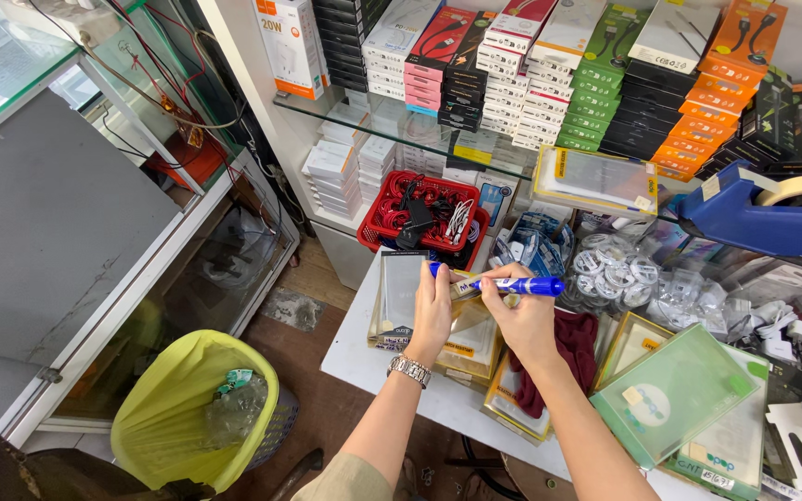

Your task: The person applies adhesive tape to small product boxes and writes on them with a blue marker. They handle multiple boxes one at a time, placing tape on the front and writing text on the surface.

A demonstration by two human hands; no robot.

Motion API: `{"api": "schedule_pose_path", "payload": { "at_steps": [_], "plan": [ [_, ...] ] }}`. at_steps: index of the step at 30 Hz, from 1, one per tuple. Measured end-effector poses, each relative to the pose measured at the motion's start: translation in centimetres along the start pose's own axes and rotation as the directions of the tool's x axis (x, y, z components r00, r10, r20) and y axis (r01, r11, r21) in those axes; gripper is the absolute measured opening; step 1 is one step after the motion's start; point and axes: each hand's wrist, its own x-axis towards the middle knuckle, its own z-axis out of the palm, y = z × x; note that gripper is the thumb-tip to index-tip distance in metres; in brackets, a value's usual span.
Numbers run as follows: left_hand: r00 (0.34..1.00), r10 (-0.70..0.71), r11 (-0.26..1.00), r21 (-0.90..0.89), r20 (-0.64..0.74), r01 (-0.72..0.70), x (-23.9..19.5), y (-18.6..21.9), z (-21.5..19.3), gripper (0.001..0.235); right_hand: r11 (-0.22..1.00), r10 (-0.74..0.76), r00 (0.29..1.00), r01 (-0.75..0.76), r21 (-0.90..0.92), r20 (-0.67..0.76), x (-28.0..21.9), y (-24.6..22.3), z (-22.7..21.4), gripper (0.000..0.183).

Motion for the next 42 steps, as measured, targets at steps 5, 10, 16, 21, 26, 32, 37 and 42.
{"api": "schedule_pose_path", "payload": {
  "at_steps": [5,10,16,21,26,32,37,42],
  "plan": [
    [1.000,0.015,1.000,0.008,-0.004,-0.015,0.07,-0.19,0.04,0.029,0.996,-0.088,0.996,0.088,-0.029,-0.025,-0.18,0.02,0.14,0.012],
    [0.999,0.035,0.999,-0.024,0.006,-0.035,0.17,-0.22,0.02,0.029,0.997,-0.062,0.998,0.062,-0.052,-0.004,0.01,0.08,0.01,0.012],
    [1.000,0.012,1.000,-0.022,0.009,-0.012,-0.05,0.05,-0.12,0.030,0.999,-0.016,1.000,0.016,-0.042,0.003,0.08,0.00,-0.07,0.011],
    [1.000,0.001,1.000,-0.031,0.011,-0.001,-0.06,0.31,-0.11,0.030,0.997,-0.058,0.998,0.057,-0.042,-0.012,0.08,-0.04,0.01,0.012],
    [1.000,-0.014,0.999,-0.043,0.011,0.015,-0.08,0.51,-0.06,0.029,0.999,-0.008,1.000,0.007,-0.051,-0.016,0.01,-0.08,0.06,0.011],
    [1.000,-0.011,0.999,-0.037,0.017,0.011,-0.06,0.48,0.01,0.029,0.998,-0.036,0.999,0.035,-0.055,-0.024,0.15,0.03,0.01,0.012],
    [1.000,-0.029,0.999,-0.023,0.000,0.029,-0.06,0.33,-0.02,0.030,0.997,-0.070,0.998,0.069,-0.022,-0.011,0.10,0.10,0.02,0.012],
    [1.000,-0.006,1.000,-0.024,0.008,0.006,0.01,0.13,-0.03,0.029,0.999,-0.015,0.999,0.016,0.041,-0.034,0.78,0.75,-0.52,0.013]
  ]
}}
